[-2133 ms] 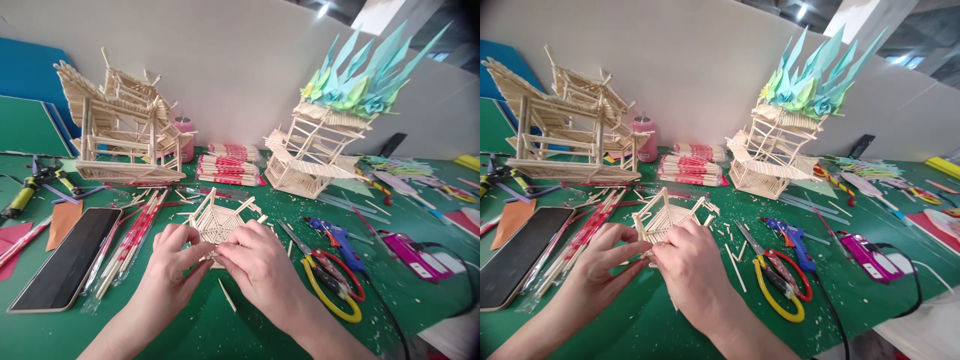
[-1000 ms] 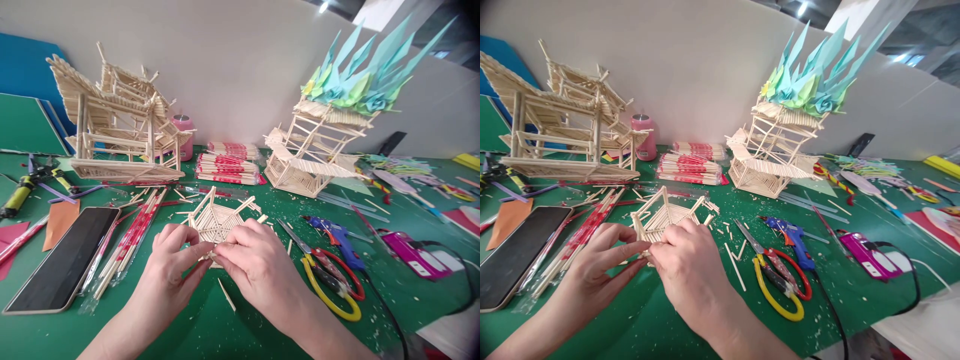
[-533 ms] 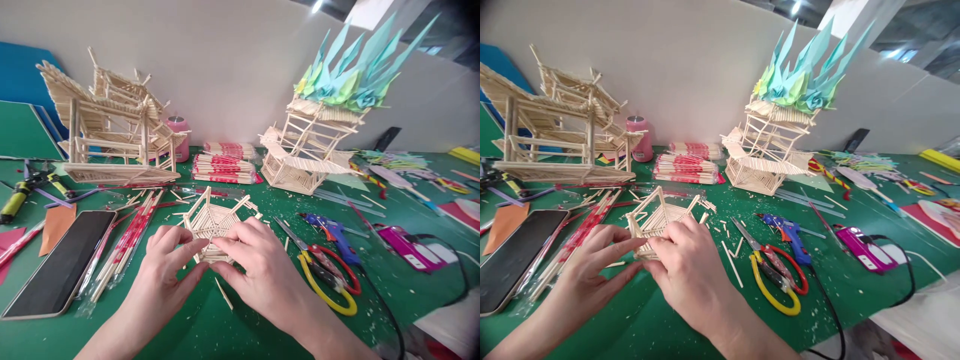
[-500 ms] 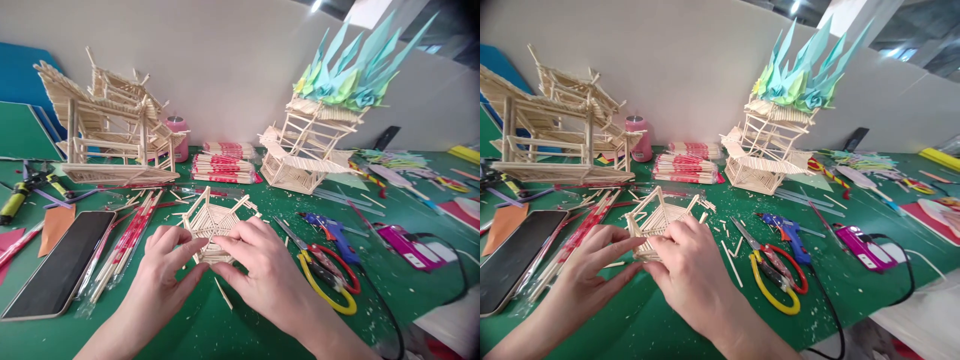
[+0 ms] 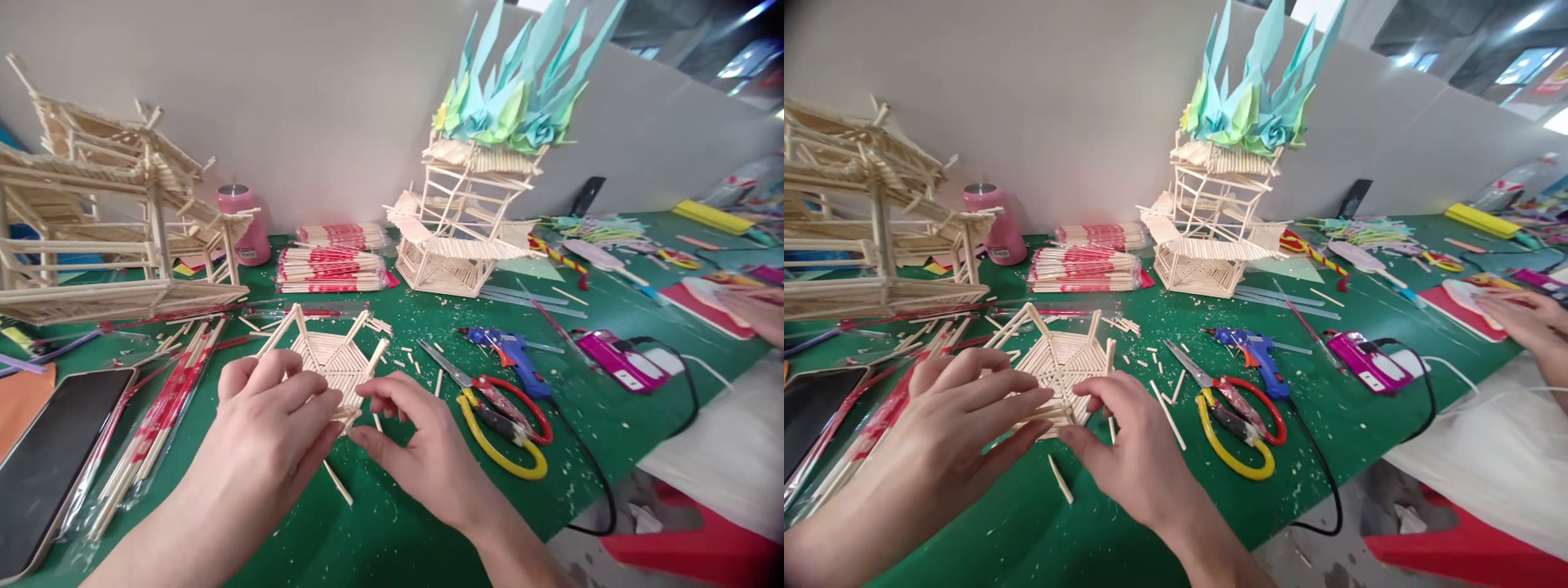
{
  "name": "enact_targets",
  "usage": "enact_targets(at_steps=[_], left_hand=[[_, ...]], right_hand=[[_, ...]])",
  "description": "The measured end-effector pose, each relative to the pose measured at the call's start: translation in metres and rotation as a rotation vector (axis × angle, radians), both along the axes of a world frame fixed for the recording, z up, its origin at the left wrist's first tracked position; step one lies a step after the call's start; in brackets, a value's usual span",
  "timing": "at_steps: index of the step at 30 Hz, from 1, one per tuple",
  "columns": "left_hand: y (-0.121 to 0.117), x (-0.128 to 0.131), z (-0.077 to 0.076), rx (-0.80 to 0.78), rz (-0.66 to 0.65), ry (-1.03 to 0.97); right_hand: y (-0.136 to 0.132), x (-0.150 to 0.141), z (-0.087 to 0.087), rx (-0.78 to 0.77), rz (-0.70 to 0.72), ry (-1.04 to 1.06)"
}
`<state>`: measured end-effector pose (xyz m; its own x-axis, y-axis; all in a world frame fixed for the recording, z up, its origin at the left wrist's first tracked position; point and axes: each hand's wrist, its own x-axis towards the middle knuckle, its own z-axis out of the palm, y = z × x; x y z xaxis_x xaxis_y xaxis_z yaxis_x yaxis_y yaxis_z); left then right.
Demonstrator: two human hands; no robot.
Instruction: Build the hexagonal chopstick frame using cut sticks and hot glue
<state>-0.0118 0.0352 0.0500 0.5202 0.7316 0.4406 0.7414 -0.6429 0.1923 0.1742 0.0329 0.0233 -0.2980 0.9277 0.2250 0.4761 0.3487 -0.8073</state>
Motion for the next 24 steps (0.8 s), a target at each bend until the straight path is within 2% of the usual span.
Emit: enact_targets(at_steps=[8,24], left_hand=[[0.0019,-0.0001,-0.0051,-0.034,-0.032,-0.014],[0.0038,-0.0017,-0.0056,-0.032,-0.066,-0.017]], right_hand=[[0.0036,-0.0103,-0.0086,0.012,0.028,0.095],[0.0028,-0.0125,-0.0060,0.057,0.022,0.062]])
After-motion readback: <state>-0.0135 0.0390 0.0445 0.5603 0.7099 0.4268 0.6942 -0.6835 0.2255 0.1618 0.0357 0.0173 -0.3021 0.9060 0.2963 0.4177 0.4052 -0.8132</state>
